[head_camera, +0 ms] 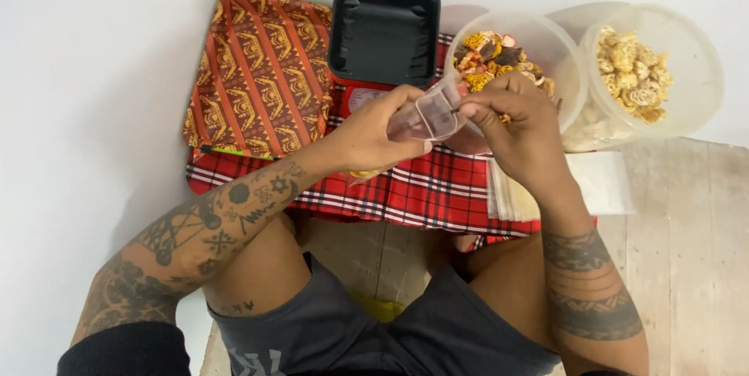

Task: A person is manually portioning snack mix from large containers into small plastic bags using a spoon and a scale.

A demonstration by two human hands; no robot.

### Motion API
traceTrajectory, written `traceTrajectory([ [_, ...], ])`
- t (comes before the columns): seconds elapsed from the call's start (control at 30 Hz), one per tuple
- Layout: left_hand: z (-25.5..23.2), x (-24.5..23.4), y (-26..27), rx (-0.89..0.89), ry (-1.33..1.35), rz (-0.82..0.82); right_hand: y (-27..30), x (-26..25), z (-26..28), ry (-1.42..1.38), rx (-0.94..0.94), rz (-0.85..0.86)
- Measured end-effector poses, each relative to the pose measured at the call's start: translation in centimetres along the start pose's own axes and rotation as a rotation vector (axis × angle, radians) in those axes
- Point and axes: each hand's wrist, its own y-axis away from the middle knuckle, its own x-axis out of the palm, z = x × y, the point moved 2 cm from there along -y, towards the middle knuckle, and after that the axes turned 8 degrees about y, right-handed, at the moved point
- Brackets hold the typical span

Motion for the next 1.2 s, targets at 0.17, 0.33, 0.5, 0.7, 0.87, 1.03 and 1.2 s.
traceTrajectory([
  [0.17,-0.5,-0.4,0.3,0.002,0.148,0.075,-0.4,-2.2,-1.6,0.037,-0.033,-0.119],
  [0.33,0.2,-0.6,0.2,0.031,-0.004,-0.005,-0.6,-1.2,-1.2,-0.043,-0.102,-0.200],
  [0.5,-1.2,-0.7,1.0,-0.050,-0.064,0.020,-0.7,-1.2,0.0,0.085,0.006,-0.002],
  [0.7,-1.2,-1.6,0.3,0.010,-0.079,0.066,-0.3,-6.7,-3.5,-0.022,0.187,-0.380],
  [0.87,-1.4,-1.6,0.2,0.014,-0.082,0.044,1.1,-10.1,-6.9,0.011,0.267,-0.570],
  [1.03,-1.5,-1.3,0.1,-0.038,-0.067,0.065,2.0,-10.3,-9.6,0.229,0.168,-0.538],
  [1.2,-2.0,-0.9,0.2,-0.039,-0.031,0.108,1.7,-8.3,-10.9,0.349,0.195,-0.461],
])
